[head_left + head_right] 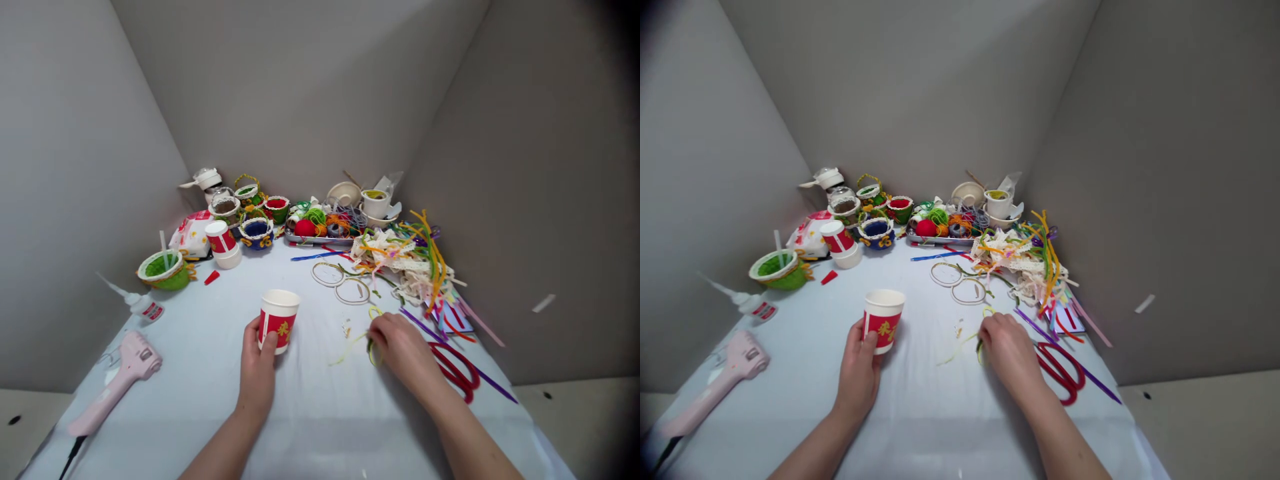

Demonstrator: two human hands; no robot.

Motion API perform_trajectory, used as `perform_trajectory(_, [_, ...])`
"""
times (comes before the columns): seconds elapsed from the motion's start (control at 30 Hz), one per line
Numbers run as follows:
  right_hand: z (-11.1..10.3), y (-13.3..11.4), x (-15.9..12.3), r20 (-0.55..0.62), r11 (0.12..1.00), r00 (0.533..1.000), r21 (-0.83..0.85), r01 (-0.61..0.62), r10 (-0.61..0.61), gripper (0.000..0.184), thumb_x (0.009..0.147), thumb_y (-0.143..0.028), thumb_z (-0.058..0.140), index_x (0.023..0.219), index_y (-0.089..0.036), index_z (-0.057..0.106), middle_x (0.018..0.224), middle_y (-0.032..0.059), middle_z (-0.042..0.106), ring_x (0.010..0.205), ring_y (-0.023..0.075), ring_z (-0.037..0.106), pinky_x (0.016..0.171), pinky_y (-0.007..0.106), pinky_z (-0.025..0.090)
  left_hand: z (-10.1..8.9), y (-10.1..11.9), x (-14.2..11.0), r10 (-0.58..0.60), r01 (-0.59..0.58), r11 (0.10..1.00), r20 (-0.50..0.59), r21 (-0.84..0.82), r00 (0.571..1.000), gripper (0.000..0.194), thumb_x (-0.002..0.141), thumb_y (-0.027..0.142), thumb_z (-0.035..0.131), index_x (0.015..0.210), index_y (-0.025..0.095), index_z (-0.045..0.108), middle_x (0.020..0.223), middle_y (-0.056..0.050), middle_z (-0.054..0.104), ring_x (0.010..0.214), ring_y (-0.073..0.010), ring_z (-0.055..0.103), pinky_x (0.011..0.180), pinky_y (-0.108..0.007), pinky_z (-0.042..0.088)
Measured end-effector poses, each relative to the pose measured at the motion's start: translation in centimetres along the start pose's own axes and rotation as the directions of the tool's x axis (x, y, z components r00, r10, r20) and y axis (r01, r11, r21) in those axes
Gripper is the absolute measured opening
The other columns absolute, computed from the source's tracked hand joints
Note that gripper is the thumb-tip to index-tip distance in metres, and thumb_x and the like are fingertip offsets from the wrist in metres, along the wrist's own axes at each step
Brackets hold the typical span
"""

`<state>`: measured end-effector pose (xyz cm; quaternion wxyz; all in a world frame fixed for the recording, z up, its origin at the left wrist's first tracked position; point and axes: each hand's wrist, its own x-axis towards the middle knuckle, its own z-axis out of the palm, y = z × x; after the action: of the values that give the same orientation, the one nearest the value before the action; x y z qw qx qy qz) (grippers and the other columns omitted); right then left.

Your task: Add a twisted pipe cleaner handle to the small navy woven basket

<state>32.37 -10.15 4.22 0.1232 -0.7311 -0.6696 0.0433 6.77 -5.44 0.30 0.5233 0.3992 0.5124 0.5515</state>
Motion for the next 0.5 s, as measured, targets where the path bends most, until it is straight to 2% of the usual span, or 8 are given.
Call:
perform_trajectory(0.03, [-0.2,0.5,0.1,-0.047,0.996,0.995,-0.015,-0.089,0.088,0.017,0.089,-0.020,0.048,0.078,-0.019,0.060,0.078,0.0058,0.062,0.078,0.0213,0.057,0.071,0.032,0.042,0.0,0.0,0.0,0.000,0.000,1.000,-0.003,-0.002,1.000,0.047,0.080,0.052,0.058,0.117,0.024,0.052,0.110,-0.006,0.061,0.095,-0.0184,0.059,0.079,-0.031,0.049])
perform_trajectory(0.1, [-0.5,1.7,0.4,-0.157,0.965,0.954,-0.011,-0.262,0.257,0.015,0.090,-0.025,0.047,0.083,-0.019,0.058,0.078,0.0058,0.064,0.075,0.0219,0.058,0.067,0.032,0.041,0.1,0.1,0.0,-0.002,0.002,1.000,-0.009,-0.001,1.000,0.046,0.080,0.051,0.058,0.116,0.023,0.053,0.109,-0.006,0.061,0.093,-0.0181,0.059,0.078,-0.030,0.049])
perform_trajectory(0.17, [-0.7,2.7,0.5,-0.244,0.935,0.905,0.018,-0.354,0.348,0.015,0.090,-0.029,0.046,0.090,-0.019,0.057,0.084,0.0069,0.065,0.075,0.0229,0.059,0.067,0.033,0.042,0.1,0.2,-0.1,-0.006,0.006,1.000,-0.013,-0.002,1.000,0.047,0.079,0.052,0.058,0.116,0.023,0.053,0.108,-0.006,0.061,0.091,-0.0180,0.060,0.077,-0.030,0.050])
perform_trajectory(0.23, [-0.7,3.4,0.5,-0.297,0.938,0.892,0.045,-0.343,0.340,0.019,0.089,-0.030,0.046,0.097,-0.018,0.057,0.094,0.0099,0.064,0.081,0.0239,0.060,0.073,0.034,0.044,0.2,0.3,-0.1,-0.010,0.010,1.000,-0.016,-0.002,1.000,0.048,0.078,0.052,0.059,0.115,0.022,0.053,0.106,-0.006,0.061,0.090,-0.0182,0.060,0.075,-0.031,0.050])
perform_trajectory(0.33, [-0.8,3.6,0.2,-0.319,0.971,0.917,0.094,-0.220,0.239,0.026,0.089,-0.028,0.043,0.106,-0.015,0.057,0.105,0.0135,0.060,0.093,0.0251,0.058,0.085,0.036,0.043,0.2,0.4,-0.1,-0.021,0.021,1.000,-0.023,-0.003,1.000,0.048,0.077,0.052,0.059,0.114,0.022,0.053,0.104,-0.005,0.061,0.088,-0.0180,0.060,0.073,-0.031,0.050])
perform_trajectory(0.4, [-1.2,2.9,-0.1,-0.234,0.977,0.959,0.173,-0.124,0.163,0.025,0.088,-0.025,0.041,0.104,-0.016,0.059,0.103,0.0116,0.062,0.096,0.0240,0.058,0.086,0.035,0.043,0.2,0.4,-0.1,-0.031,0.031,1.000,-0.021,-0.002,0.999,0.048,0.078,0.052,0.059,0.115,0.022,0.053,0.105,-0.005,0.061,0.087,-0.0176,0.060,0.072,-0.030,0.050])
perform_trajectory(0.47, [-1.7,1.9,-0.3,-0.036,0.951,0.997,0.305,-0.054,0.068,0.024,0.087,-0.021,0.038,0.096,-0.019,0.060,0.096,0.0071,0.065,0.090,0.0203,0.060,0.080,0.031,0.044,0.2,0.5,-0.2,-0.037,0.037,0.999,-0.015,-0.001,0.999,0.048,0.078,0.053,0.058,0.115,0.023,0.053,0.105,-0.005,0.061,0.086,-0.0175,0.060,0.071,-0.029,0.050])
perform_trajectory(0.5, [-2.0,1.4,-0.4,0.087,0.927,0.996,0.374,-0.039,0.007,0.024,0.086,-0.019,0.037,0.093,-0.020,0.061,0.091,0.0047,0.066,0.085,0.0183,0.060,0.076,0.029,0.045,0.2,0.5,-0.2,-0.036,0.036,0.999,-0.012,-0.001,0.999,0.049,0.078,0.053,0.058,0.116,0.023,0.053,0.105,-0.005,0.061,0.087,-0.0175,0.060,0.071,-0.029,0.050])
